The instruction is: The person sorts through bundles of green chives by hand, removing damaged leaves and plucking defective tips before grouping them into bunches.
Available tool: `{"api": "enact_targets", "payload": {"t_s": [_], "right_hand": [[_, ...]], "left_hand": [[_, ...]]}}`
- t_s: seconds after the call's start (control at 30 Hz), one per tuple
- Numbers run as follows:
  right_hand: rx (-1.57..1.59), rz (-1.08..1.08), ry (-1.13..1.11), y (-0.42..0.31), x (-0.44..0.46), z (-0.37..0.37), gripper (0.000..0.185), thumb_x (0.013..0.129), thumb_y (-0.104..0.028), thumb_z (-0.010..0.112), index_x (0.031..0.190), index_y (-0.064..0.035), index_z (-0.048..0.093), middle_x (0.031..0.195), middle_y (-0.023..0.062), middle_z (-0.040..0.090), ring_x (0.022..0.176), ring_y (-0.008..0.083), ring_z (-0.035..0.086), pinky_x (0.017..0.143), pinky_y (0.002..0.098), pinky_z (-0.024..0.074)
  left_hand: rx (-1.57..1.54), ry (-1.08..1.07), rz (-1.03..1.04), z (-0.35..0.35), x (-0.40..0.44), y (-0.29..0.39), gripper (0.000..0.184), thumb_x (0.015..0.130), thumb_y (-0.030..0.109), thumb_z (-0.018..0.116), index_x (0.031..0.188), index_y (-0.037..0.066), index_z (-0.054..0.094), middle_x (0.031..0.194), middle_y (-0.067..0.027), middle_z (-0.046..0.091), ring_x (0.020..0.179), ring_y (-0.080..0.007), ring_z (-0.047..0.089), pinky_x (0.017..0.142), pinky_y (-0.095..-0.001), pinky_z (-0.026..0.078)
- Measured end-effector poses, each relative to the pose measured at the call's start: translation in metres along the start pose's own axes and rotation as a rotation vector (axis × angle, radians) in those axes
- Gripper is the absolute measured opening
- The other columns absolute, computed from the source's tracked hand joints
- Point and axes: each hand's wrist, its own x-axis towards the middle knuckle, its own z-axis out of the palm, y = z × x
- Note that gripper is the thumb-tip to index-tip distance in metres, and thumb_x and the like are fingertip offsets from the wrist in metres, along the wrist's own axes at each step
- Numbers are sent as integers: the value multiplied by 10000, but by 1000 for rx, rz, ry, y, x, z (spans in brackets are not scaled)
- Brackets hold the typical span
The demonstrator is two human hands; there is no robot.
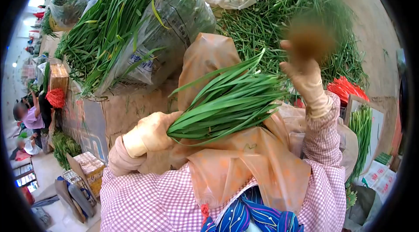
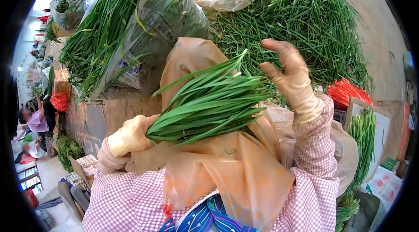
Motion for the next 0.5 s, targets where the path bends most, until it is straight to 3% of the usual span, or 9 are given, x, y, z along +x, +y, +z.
{"api": "enact_targets", "payload": {"t_s": [0.03, 0.07, 0.13, 0.17, 0.27, 0.37, 0.5], "right_hand": [[155, -5, -57, -25, -3, 7, 360, 793, -83, 738, 1132, -31, 627, 1057, 121, 656, 1010, 240, 631, 909, 338, 495], [142, -85, -140, -39, -4, 13, 256, 805, -80, 726, 1048, -42, 657, 946, 115, 667, 891, 251, 655, 805, 337, 523], [9, -296, -208, -66, -4, 18, 200, 807, -73, 717, 997, -49, 662, 853, 116, 658, 762, 276, 647, 683, 348, 519], [9, -290, -209, -68, -8, 19, 200, 807, -73, 717, 997, -49, 662, 853, 116, 658, 762, 276, 647, 683, 348, 519], [86, -235, -198, -74, -13, 22, 216, 797, -116, 722, 992, -56, 651, 902, 130, 644, 812, 294, 624, 708, 374, 496], [-292, -247, -241, -80, -12, 35, 313, 777, -216, 721, 1038, -65, 637, 1030, 110, 607, 990, 322, 573, 877, 427, 442], [-232, -282, -275, -69, -32, 45, 255, 724, -173, 724, 922, -68, 603, 1009, 98, 604, 954, 300, 585, 851, 421, 465]], "left_hand": [[-39, 5, 20, 1, 1, -2, 476, 780, 208, 663, 1243, 136, 582, 934, -160, 695, 862, -322, 682, 739, -385, 536], [-42, -6, 15, 2, 2, -5, 476, 780, 208, 663, 1243, 136, 582, 934, -160, 695, 862, -322, 682, 739, -385, 536], [-273, -34, 17, 6, 5, -11, 452, 782, 159, 653, 1229, 118, 600, 951, -125, 709, 858, -229, 694, 744, -328, 532], [-350, -64, 37, 8, 6, -17, 437, 788, 105, 624, 1224, 91, 610, 980, -88, 715, 867, -148, 670, 748, -290, 522], [-590, -165, 28, 11, 7, -21, 424, 839, 170, 721, 1217, 20, 600, 1055, -34, 689, 927, -79, 589, 837, -257, 490], [-548, -131, 8, 12, 9, -9, 423, 834, 157, 717, 1213, 10, 599, 1064, -28, 680, 932, -78, 578, 845, -249, 483], [-439, 20, 20, 19, 7, -11, 426, 818, 146, 721, 1203, 8, 601, 1054, -42, 685, 935, -87, 592, 844, -257, 487]]}}
